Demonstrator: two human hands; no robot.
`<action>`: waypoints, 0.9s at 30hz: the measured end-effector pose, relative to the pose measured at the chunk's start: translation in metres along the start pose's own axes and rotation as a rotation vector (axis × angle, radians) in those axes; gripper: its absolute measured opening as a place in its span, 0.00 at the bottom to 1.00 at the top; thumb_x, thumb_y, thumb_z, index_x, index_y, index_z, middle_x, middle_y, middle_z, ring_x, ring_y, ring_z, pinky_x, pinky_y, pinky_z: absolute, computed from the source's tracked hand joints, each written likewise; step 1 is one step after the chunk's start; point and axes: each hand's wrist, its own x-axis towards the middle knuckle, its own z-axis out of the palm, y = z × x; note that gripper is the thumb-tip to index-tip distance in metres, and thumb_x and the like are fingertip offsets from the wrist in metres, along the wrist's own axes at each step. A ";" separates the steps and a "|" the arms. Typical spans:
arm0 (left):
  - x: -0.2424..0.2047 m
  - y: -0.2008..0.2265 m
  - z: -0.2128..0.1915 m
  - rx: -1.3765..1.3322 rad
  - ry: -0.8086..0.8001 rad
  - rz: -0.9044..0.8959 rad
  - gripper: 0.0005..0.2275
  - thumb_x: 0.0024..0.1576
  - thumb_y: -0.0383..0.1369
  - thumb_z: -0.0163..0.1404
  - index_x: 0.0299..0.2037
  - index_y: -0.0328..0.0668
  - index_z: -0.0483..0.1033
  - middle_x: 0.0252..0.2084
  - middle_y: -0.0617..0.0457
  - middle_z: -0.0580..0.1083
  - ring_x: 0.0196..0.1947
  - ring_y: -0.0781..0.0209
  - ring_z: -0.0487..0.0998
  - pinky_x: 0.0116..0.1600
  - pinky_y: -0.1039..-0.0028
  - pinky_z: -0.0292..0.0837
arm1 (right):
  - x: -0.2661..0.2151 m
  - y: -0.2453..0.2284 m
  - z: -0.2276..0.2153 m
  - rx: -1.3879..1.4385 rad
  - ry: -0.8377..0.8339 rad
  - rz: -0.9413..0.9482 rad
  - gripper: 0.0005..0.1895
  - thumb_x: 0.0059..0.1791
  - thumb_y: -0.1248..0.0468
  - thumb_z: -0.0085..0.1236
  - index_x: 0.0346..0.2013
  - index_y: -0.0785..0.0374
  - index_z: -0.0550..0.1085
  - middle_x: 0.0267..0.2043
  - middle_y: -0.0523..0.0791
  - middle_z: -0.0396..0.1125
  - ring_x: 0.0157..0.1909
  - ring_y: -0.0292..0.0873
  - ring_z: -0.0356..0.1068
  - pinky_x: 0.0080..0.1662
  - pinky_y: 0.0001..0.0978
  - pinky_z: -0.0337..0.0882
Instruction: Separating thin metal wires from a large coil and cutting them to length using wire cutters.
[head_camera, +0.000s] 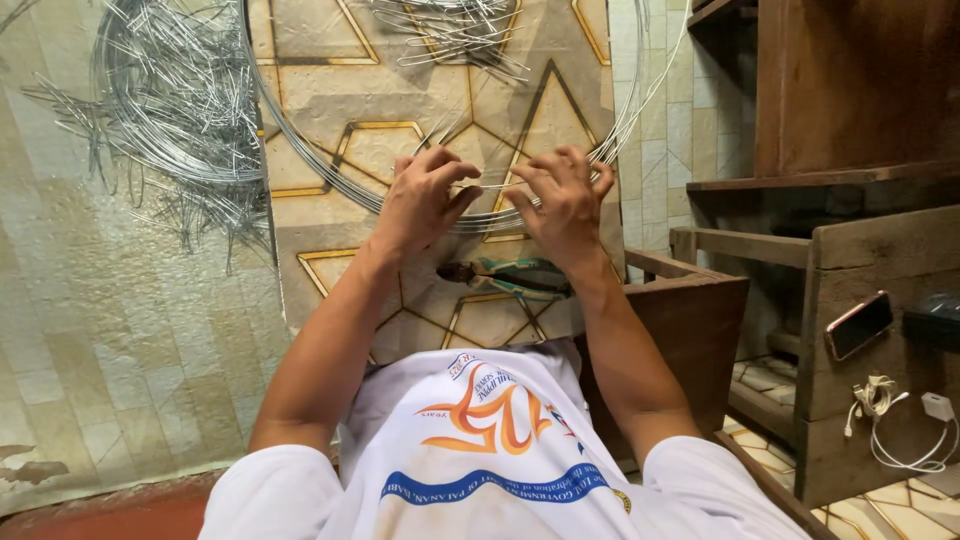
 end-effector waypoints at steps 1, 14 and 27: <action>-0.001 0.000 -0.001 -0.001 -0.004 -0.001 0.08 0.56 0.35 0.62 0.43 0.56 0.78 0.38 0.58 0.72 0.40 0.57 0.78 0.50 0.68 0.61 | 0.002 -0.004 -0.002 0.001 -0.002 0.004 0.12 0.53 0.46 0.63 0.47 0.43 0.79 0.45 0.37 0.68 0.61 0.47 0.60 0.59 0.54 0.48; -0.001 0.001 0.001 0.174 -0.028 0.068 0.05 0.55 0.36 0.62 0.37 0.59 0.79 0.36 0.59 0.70 0.39 0.58 0.72 0.49 0.69 0.62 | 0.001 -0.013 0.001 0.132 -0.067 0.097 0.08 0.48 0.55 0.70 0.38 0.45 0.77 0.32 0.35 0.65 0.44 0.42 0.66 0.54 0.48 0.53; 0.001 0.002 -0.006 0.245 -0.052 0.110 0.05 0.59 0.36 0.57 0.41 0.54 0.75 0.38 0.57 0.71 0.41 0.55 0.72 0.48 0.67 0.63 | -0.002 -0.009 0.007 -0.011 0.000 -0.025 0.07 0.52 0.55 0.65 0.42 0.47 0.77 0.34 0.38 0.65 0.44 0.42 0.65 0.54 0.47 0.53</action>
